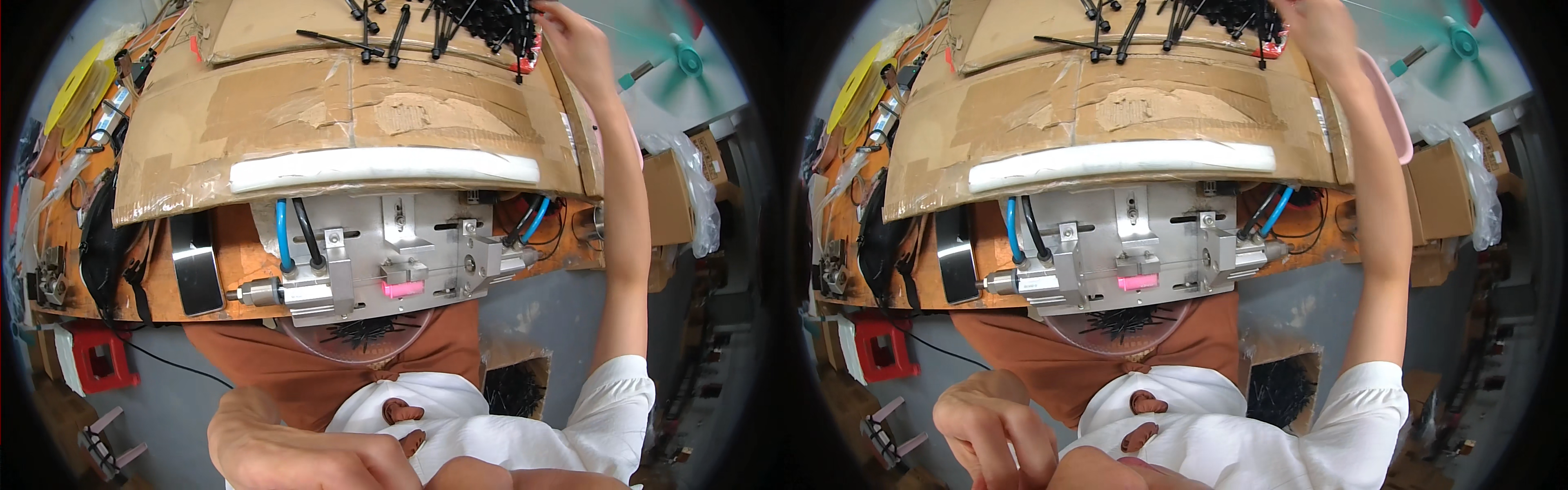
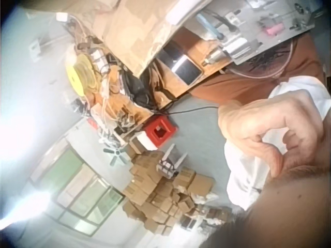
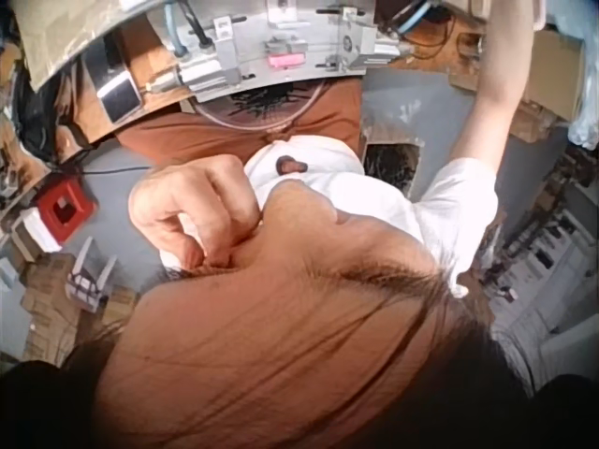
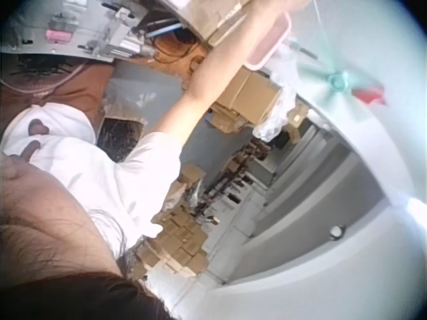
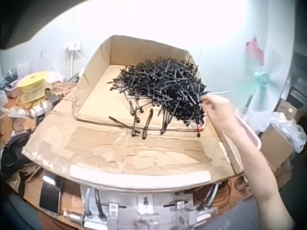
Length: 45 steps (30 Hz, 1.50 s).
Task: The person picks up black plastic ties from a cardboard box and places them into a metal machine. They press down on each tie to process it, then remove the tie and drop it into a clear plastic bowl below the workspace.
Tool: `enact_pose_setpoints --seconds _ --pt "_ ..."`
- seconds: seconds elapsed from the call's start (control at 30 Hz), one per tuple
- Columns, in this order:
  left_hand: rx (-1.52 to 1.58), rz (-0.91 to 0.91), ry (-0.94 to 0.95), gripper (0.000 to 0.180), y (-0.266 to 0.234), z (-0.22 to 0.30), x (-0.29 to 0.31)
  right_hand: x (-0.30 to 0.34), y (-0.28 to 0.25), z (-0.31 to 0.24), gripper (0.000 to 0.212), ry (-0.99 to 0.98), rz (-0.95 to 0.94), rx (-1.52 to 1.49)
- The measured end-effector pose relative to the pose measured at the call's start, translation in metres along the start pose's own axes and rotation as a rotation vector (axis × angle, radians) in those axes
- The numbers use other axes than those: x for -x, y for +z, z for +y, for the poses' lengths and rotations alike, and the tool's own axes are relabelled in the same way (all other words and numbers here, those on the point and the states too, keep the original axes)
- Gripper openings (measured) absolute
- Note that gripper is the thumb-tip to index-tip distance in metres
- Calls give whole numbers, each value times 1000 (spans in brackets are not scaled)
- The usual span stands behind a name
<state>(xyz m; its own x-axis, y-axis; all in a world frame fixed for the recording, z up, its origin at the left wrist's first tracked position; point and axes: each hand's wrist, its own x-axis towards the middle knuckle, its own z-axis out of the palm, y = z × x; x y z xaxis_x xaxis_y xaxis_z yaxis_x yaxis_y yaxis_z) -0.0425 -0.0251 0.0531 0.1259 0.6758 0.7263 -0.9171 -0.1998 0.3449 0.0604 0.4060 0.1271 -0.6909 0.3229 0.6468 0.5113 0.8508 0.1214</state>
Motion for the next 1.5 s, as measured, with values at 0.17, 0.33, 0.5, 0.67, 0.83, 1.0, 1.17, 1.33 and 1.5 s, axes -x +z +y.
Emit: enact_pose_setpoints --seconds 0.17,0.33,0.5,0.67,0.83,1.0,1.17,1.33,1.5 --pt "-289 281 51 23 7 21 4 -70 70 -121 25 -266 -93 -324" --pt "-467 112 -93 29 -18 48 3 -109 134 -157 39 -182 -131 -39" --pt "-1376 157 277 37 -11 42 15 -115 139 -155 46 -149 -352 -98" --pt "-1084 631 694 39 20 -9 -19 -83 131 -155 38 -318 -271 -273" --pt "-1185 563 380 26 30 7 -25 -35 105 -140 39 -371 -153 -457" --pt "-1408 85 -173 13 48 39 -19 8 64 -145 50 -276 -343 -695" --pt "-1236 339 248 10 50 31 -8 28 12 -144 47 -148 -462 -1003" --pt "-1878 661 34 13 -19 37 -30 29 13 -99 34 -14 -186 -814" --pt "-2301 538 -239 17 -104 59 -75 -6 50 -80 20 -142 -67 -619"
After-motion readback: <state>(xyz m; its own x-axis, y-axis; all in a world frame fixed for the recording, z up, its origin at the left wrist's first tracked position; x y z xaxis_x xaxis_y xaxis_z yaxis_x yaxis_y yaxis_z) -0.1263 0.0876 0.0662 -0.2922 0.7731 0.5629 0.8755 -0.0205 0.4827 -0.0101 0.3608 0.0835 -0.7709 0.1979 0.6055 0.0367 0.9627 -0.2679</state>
